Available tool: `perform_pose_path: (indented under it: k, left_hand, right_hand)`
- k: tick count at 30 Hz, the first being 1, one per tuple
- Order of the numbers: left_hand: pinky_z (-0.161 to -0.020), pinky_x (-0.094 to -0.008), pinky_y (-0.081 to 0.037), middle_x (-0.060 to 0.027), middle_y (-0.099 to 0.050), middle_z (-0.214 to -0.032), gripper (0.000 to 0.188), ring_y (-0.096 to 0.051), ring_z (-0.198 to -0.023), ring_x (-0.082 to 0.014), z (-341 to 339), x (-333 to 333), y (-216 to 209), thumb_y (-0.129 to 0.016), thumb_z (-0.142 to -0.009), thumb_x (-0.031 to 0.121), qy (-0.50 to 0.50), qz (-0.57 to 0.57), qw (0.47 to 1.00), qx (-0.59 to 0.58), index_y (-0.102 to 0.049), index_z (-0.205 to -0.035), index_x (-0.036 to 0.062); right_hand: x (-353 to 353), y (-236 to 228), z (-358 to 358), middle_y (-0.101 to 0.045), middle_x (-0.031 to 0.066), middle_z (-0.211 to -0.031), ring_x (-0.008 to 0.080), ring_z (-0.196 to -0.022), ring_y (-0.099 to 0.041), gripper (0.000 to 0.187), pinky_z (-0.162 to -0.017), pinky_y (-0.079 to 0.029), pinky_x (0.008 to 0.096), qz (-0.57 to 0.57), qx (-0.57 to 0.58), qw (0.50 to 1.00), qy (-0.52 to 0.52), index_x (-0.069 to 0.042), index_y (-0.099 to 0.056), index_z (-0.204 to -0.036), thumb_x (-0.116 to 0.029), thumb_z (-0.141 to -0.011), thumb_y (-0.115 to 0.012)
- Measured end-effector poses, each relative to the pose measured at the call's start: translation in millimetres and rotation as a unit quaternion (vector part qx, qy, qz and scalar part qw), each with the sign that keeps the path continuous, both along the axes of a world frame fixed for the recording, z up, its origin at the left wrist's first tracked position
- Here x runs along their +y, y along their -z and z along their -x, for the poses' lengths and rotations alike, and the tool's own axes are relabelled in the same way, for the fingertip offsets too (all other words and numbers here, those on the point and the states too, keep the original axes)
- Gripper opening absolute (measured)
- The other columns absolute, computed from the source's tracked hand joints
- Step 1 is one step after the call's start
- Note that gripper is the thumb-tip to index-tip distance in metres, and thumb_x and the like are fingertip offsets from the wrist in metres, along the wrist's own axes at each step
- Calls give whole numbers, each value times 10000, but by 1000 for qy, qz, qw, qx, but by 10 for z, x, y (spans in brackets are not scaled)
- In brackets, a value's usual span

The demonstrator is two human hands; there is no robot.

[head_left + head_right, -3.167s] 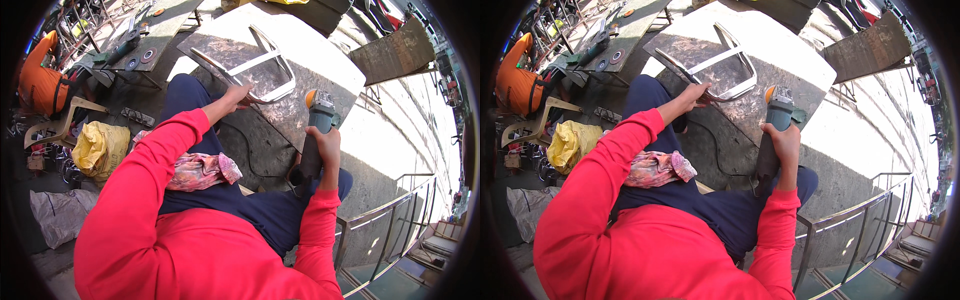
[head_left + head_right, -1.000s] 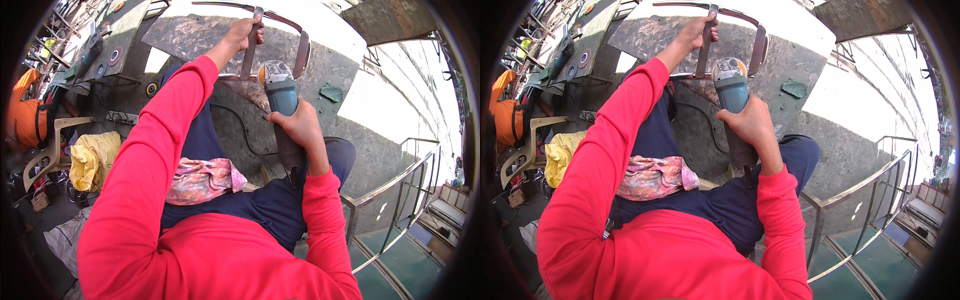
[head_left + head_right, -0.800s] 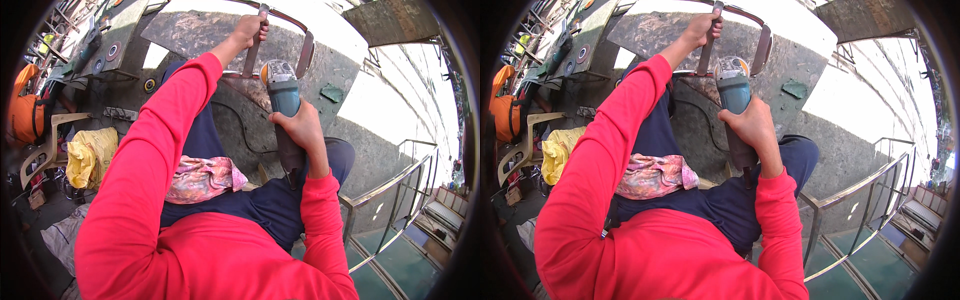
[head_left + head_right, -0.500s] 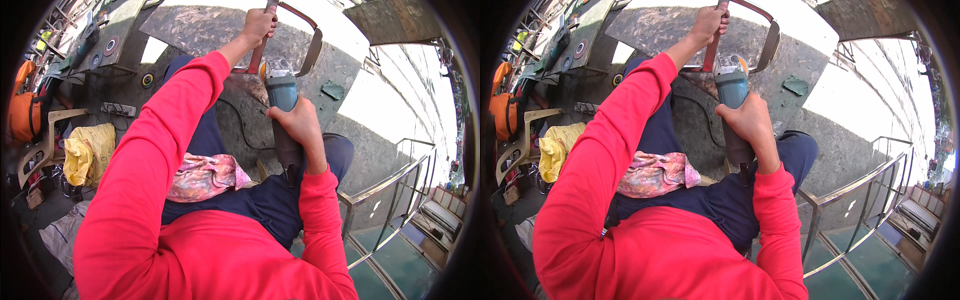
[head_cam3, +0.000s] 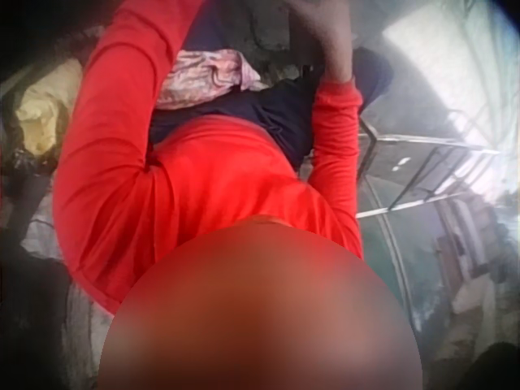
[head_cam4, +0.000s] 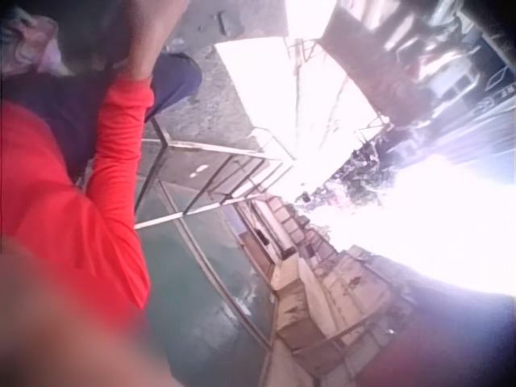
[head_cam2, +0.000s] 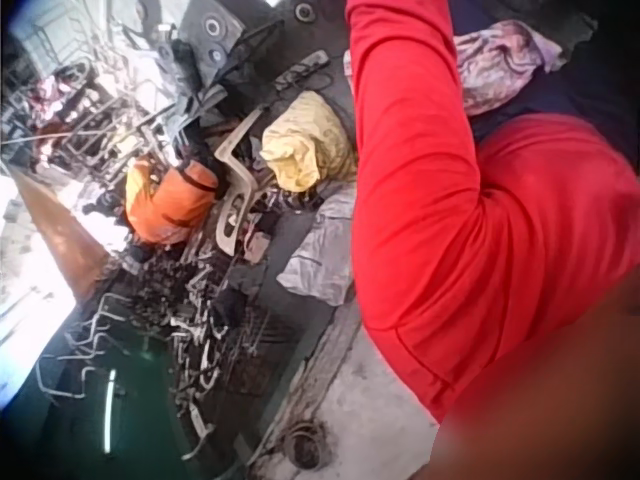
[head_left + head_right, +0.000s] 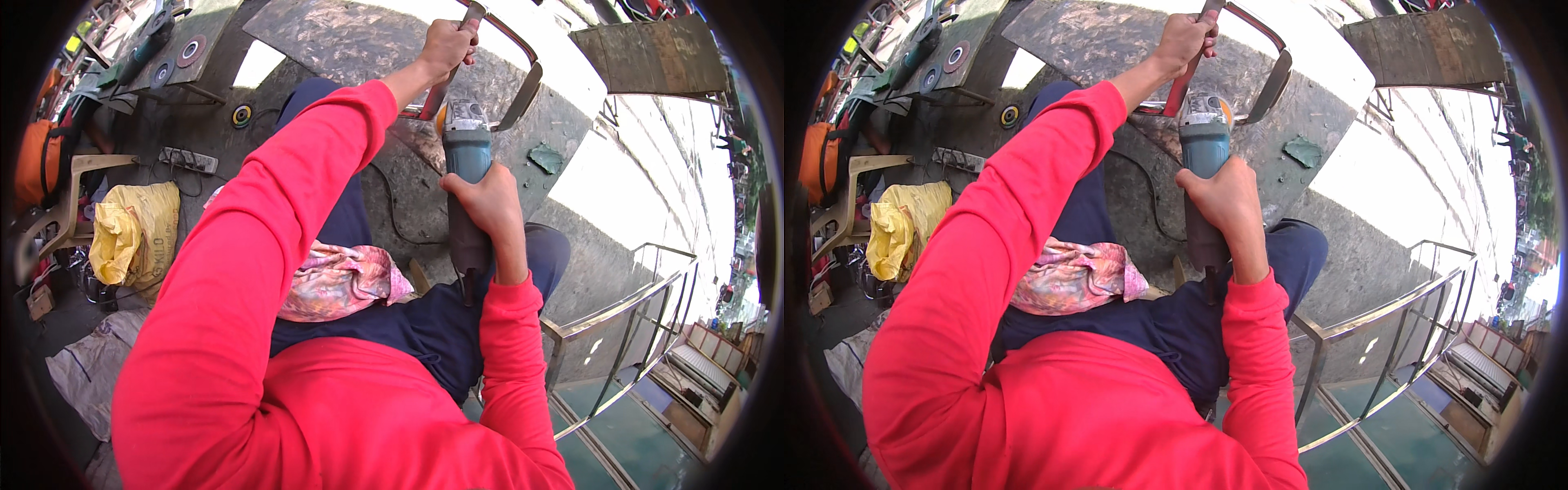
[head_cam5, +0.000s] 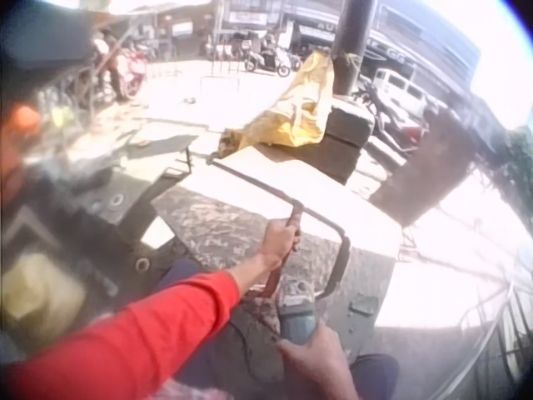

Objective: The person uses an angle grinder to polish a chrome metal frame, then wipes it with a cloth. The person repeats the polishing and wiping steps on different sections of the frame.

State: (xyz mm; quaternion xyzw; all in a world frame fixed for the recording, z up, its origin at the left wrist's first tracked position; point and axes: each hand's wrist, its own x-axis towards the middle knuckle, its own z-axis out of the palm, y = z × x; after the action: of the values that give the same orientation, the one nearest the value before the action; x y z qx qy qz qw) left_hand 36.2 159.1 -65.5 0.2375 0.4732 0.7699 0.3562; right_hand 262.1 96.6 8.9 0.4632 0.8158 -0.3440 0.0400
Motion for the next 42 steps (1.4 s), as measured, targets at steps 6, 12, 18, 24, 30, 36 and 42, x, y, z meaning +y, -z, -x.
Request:
perform_pose_path:
  k: [6, 12, 18, 24, 30, 36, 42]
  left_hand:
    - [-586, -320, -524, 8, -524, -639, 359, -462, -503, -76, 10, 32, 37, -580, -1012, 253, -2, -27, 1000, 2, -595, -717, 49]
    - [-651, -327, -532, 22, -515, -612, 376, -447, -482, -66, -12, 46, 20, -588, -1007, 242, -10, -20, 1000, 11, -588, -677, 62]
    - [-657, -333, -527, 15, -514, -614, 369, -455, -490, -74, -8, 52, 36, -582, -1008, 231, -15, -20, 1000, 18, -591, -682, 58]
    - [-653, -339, -526, 8, -524, -623, 365, -462, -496, -82, -6, 64, 37, -575, -1012, 228, -24, -26, 999, 16, -598, -695, 48]
    - [-645, -342, -527, 3, -524, -626, 372, -466, -501, -84, -4, 64, 46, -574, -1016, 239, -21, -22, 1000, 8, -593, -701, 42]
    - [-647, -339, -531, 2, -525, -640, 365, -469, -507, -84, 12, 63, 57, -563, -1021, 237, -20, -21, 999, 16, -593, -718, 37]
    - [-650, -334, -530, 5, -518, -634, 384, -457, -511, -86, -35, 40, 23, -557, -1024, 240, -26, -20, 999, 25, -586, -700, 36]
  right_hand:
    - [-33, -35, 34, -676, 301, -753, 379, -729, -717, 556, -660, -557, 433, -12, -3, 1000, -5, 169, -635, -788, -350, -657, -783]
    - [-47, -34, 54, -673, 290, -718, 373, -712, -719, 541, -649, -557, 436, -22, 10, 1000, -3, 168, -638, -756, -347, -658, -775]
    - [-25, -23, 78, -676, 291, -724, 372, -721, -722, 542, -653, -561, 436, -14, 3, 1000, -1, 165, -651, -768, -351, -657, -771]
    - [-16, -35, 100, -681, 290, -735, 373, -734, -724, 540, -664, -563, 436, -16, 1, 1000, 0, 163, -657, -777, -352, -658, -766]
    - [-24, -91, 130, -682, 287, -732, 368, -729, -725, 549, -665, -562, 434, -13, -19, 1000, 1, 167, -656, -780, -357, -659, -764]
    - [-14, -99, 143, -678, 289, -724, 365, -717, -723, 553, -656, -557, 436, -9, -20, 1000, -2, 172, -651, -766, -360, -661, -760]
    - [42, -21, 223, -673, 295, -717, 370, -702, -718, 556, -656, -554, 439, -17, -3, 1000, 3, 167, -649, -746, -370, -659, -762]
